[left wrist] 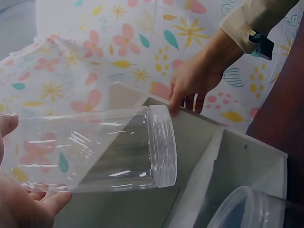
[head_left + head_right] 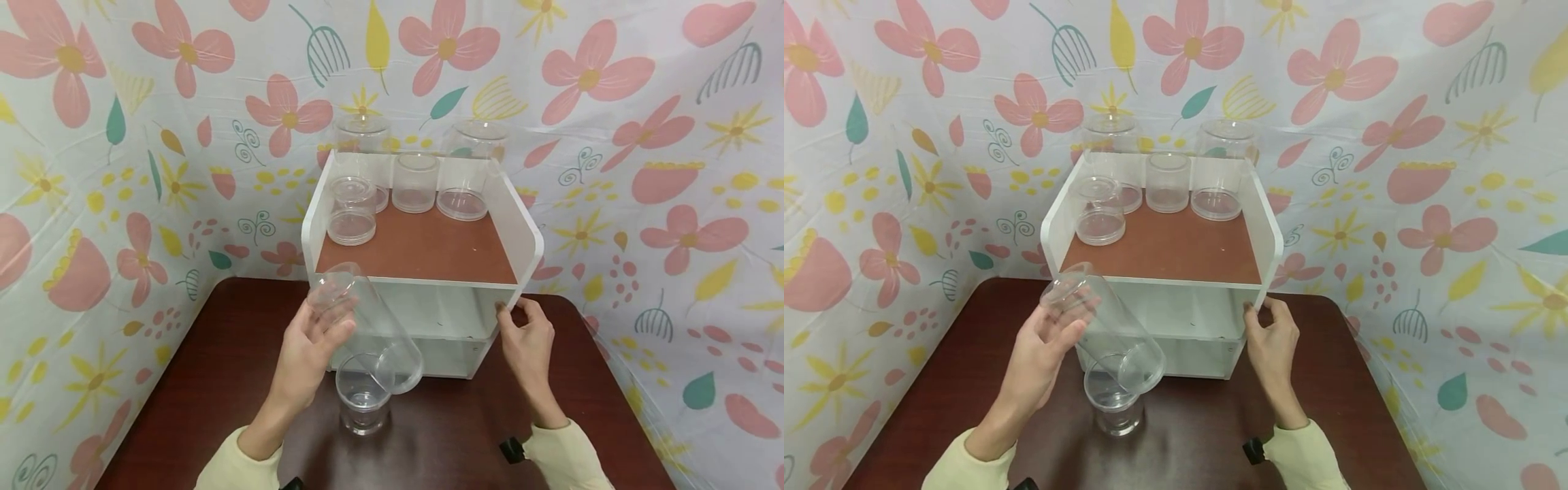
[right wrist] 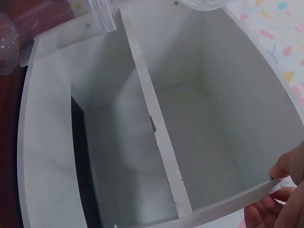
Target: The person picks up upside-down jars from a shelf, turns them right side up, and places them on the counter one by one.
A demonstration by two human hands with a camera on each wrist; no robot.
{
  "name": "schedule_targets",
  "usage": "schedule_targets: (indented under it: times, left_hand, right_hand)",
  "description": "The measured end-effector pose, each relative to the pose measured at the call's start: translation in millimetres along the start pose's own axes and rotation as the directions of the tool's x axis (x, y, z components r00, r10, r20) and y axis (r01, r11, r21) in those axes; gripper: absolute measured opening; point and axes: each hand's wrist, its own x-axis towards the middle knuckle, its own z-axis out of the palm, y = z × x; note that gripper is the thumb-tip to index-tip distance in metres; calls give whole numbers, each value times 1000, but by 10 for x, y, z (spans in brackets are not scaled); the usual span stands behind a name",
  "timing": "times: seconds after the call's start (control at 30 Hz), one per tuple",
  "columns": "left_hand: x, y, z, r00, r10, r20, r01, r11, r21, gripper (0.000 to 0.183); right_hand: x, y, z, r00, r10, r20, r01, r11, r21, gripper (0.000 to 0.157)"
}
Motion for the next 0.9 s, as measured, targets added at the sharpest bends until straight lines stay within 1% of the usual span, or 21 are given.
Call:
schedule_targets:
  times: [0.2, 0.43, 0.6, 0.77, 0.9]
  left_hand:
    - [-70, -100, 29, 1000, -24, -14, 24, 1000, -17, 69]
    - [-138, -221, 100, 999, -16, -30, 13, 997, -79, 68]
    - [-166, -296, 140, 999, -9, -37, 5, 995, -103, 69]
    - [-183, -354, 152, 999, -21, -45, 16, 994, -105, 65]
    - [-195, -384, 158, 999, -23, -45, 18, 995, -102, 63]
  right_hand:
    - [-2, -11, -14, 1000, 11, 5, -11, 1000, 8, 18]
    - [2, -8, -11, 1000, 17, 1, -17, 1000, 17, 19]
    - [-2, 5, -6, 1000, 27, -2, -27, 999, 20, 20]
    - [-9, 13, -5, 999, 46, 10, -47, 998, 35, 23]
    - [-41, 24, -24, 998, 56, 39, -58, 996, 67, 25]
